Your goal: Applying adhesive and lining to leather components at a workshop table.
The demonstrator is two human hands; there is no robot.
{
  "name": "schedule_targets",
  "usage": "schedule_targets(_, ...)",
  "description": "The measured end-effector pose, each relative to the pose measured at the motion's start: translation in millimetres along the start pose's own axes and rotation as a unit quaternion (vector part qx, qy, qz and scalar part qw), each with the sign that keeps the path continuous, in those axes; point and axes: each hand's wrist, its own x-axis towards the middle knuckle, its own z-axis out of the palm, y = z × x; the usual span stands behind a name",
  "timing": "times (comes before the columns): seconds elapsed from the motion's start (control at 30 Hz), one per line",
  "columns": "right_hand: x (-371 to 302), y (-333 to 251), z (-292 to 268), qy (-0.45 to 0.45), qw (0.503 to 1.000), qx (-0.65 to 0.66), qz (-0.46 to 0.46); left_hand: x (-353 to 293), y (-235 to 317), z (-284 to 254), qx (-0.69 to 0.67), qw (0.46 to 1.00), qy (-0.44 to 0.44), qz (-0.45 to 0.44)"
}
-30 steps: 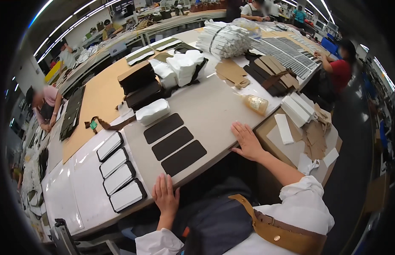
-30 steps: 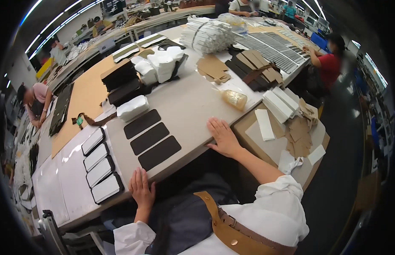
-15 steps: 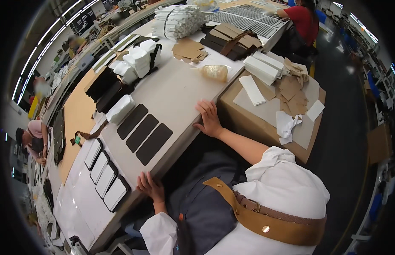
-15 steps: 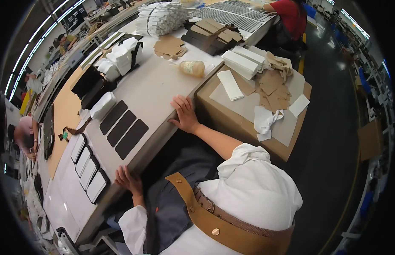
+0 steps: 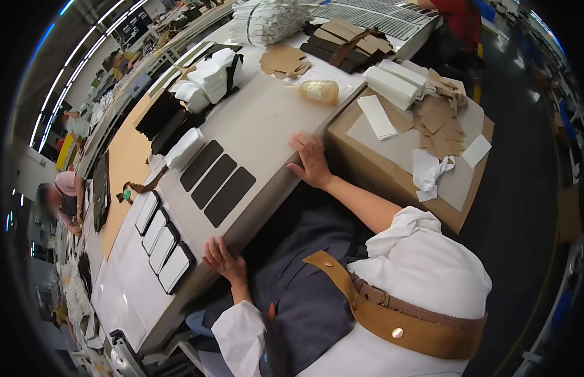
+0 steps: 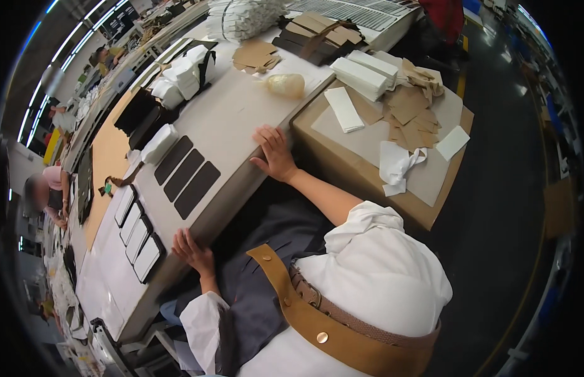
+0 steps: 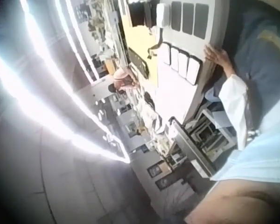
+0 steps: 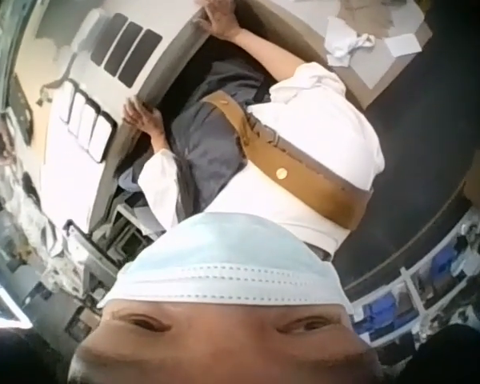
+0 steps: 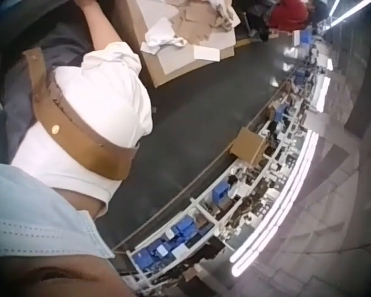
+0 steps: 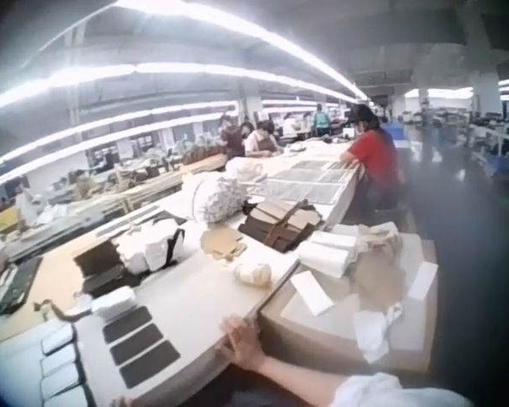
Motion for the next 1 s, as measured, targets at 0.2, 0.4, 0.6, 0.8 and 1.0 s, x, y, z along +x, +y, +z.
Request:
schedule_targets(0.2, 7.6, -4.7, -17.9, -0.006, 0.998, -0.053, 0.026, 3.2, 0.2, 7.5, -0.004, 1.000, -0.003, -0.002)
schedule_targets(0.4, 57.9, 12.8, -100.2, 0.030, 0.980, -0.178, 0.083, -2.9, 0.0, 7.8, -0.009, 1.000, 0.010, -0.024)
schedule_targets(0.6, 28.5, 91.3, -169.9, -0.094, 0.896, -0.384, 0.202, -7.7, -5.4, 14.4, -0.013, 0.999, 0.028, -0.038)
schedule_targets(0.8, 71.4, 32.9, -108.1, -0.090, 0.974, -0.176, 0.111, -5.4, -5.7, 18.4, -0.036, 0.999, 0.026, -0.003)
schedule_targets(1.0, 64.1, 50.8, -107.6, -0.102, 0.943, -0.293, 0.124, -3.8, -7.2, 4.8, -0.017, 1.000, 0.000, -0.013)
